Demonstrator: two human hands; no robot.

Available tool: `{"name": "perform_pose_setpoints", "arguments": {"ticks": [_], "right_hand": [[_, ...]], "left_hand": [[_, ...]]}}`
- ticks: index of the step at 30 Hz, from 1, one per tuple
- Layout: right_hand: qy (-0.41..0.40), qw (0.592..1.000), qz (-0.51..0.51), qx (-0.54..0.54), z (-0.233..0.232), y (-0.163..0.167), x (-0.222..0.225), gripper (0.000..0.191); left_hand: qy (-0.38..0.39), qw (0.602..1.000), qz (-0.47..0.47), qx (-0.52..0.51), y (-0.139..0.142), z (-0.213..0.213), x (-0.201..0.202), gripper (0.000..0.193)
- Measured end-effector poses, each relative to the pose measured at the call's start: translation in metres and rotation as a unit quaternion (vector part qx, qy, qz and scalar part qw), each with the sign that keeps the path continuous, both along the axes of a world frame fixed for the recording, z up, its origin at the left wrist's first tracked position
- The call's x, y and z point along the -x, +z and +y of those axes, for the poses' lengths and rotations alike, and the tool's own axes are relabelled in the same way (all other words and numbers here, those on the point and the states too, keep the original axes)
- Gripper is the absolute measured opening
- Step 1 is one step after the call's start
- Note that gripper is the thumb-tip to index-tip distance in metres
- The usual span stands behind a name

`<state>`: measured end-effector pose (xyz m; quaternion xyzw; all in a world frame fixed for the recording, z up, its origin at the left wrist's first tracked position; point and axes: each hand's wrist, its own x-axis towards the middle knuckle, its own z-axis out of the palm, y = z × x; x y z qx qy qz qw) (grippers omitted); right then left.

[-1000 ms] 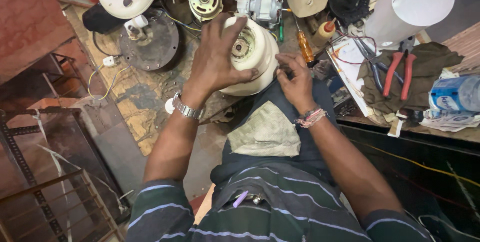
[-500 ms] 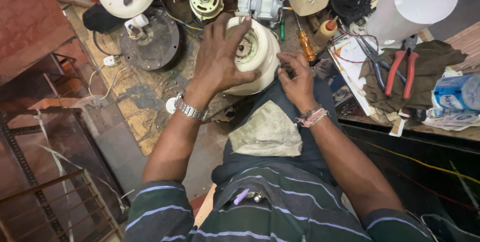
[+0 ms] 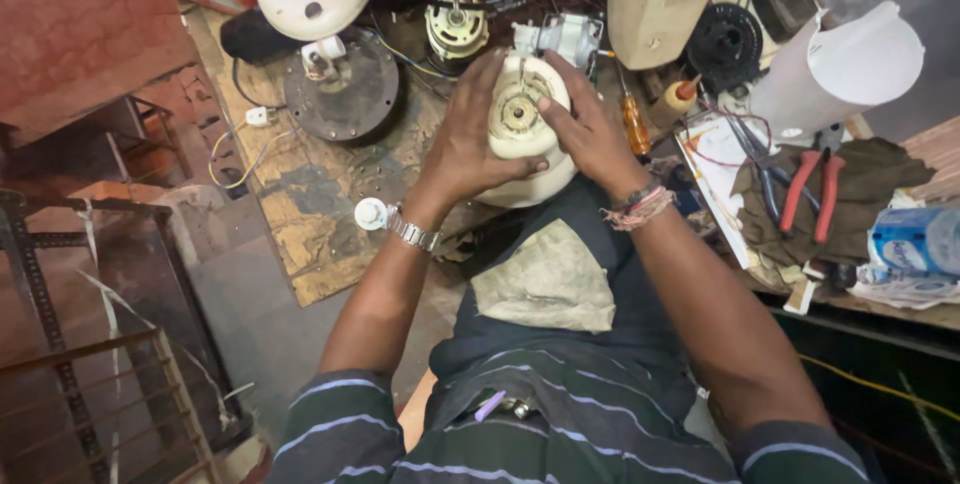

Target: The person assembles a small white appliance by placing a motor into a base, wiping the interior, inserting a small pink component, and then fitting the outer casing. They use pliers and a screwdriver to adjust internal parts and secure the assembly.

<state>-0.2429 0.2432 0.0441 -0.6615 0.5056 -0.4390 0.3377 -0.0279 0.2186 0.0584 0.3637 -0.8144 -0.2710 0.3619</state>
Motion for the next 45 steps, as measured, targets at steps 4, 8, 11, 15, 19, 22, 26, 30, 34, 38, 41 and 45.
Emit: {"name": "perform_pose_setpoints", "arguments": {"ticks": [4, 8, 11, 15, 19, 22, 26, 30, 34, 38, 41, 45], "right_hand": [[0.025, 0.998, -0.050, -0.043, -0.007, -0.013, 0.001, 0.061], [0.071, 0.988, -0.099, -0.098, -0.011, -0.017, 0.009, 0.064], [0.064, 0.989, -0.094, -0.098, -0.012, -0.018, 0.009, 0.063], [0.038, 0.989, -0.113, -0.089, -0.009, -0.023, 0.002, 0.062], [0.024, 0.990, -0.127, -0.050, -0.006, -0.026, -0.002, 0.058], [0.049, 0.985, -0.144, -0.081, -0.006, -0.022, 0.001, 0.063], [0.064, 0.991, -0.056, -0.104, -0.012, -0.004, 0.007, 0.064], [0.071, 0.989, 0.122, -0.050, -0.010, 0.026, 0.016, 0.078], [0.124, 0.933, 0.329, 0.082, -0.021, 0.051, 0.012, 0.098], [0.143, 0.925, 0.343, 0.082, -0.042, 0.057, 0.016, 0.077], [0.081, 0.957, 0.277, 0.016, -0.046, 0.055, 0.041, 0.056], [-0.015, 0.961, 0.255, -0.104, -0.031, 0.052, 0.068, 0.049]], "left_hand": [[-0.005, 0.997, -0.001, -0.071, -0.001, -0.008, -0.002, 0.123], [-0.039, 0.995, 0.015, -0.092, -0.001, -0.021, -0.009, 0.114], [-0.025, 0.978, 0.051, -0.202, -0.005, -0.034, -0.008, 0.084], [-0.001, 0.938, 0.155, -0.310, -0.018, -0.042, 0.004, 0.056], [0.001, 0.927, 0.190, -0.324, -0.031, -0.042, 0.004, 0.051], [-0.036, 0.931, 0.211, -0.295, -0.035, -0.043, 0.002, 0.048], [-0.052, 0.956, 0.190, -0.217, -0.032, -0.050, 0.002, 0.046], [-0.002, 0.962, 0.157, -0.222, -0.031, -0.042, 0.000, 0.048], [0.082, 0.968, 0.124, -0.203, -0.043, -0.037, 0.000, 0.054], [0.177, 0.955, 0.192, -0.142, -0.072, -0.029, -0.007, 0.063], [0.297, 0.915, 0.201, -0.183, -0.100, -0.011, -0.030, 0.064], [0.283, 0.821, 0.273, -0.413, -0.131, 0.022, -0.061, 0.067]]}}
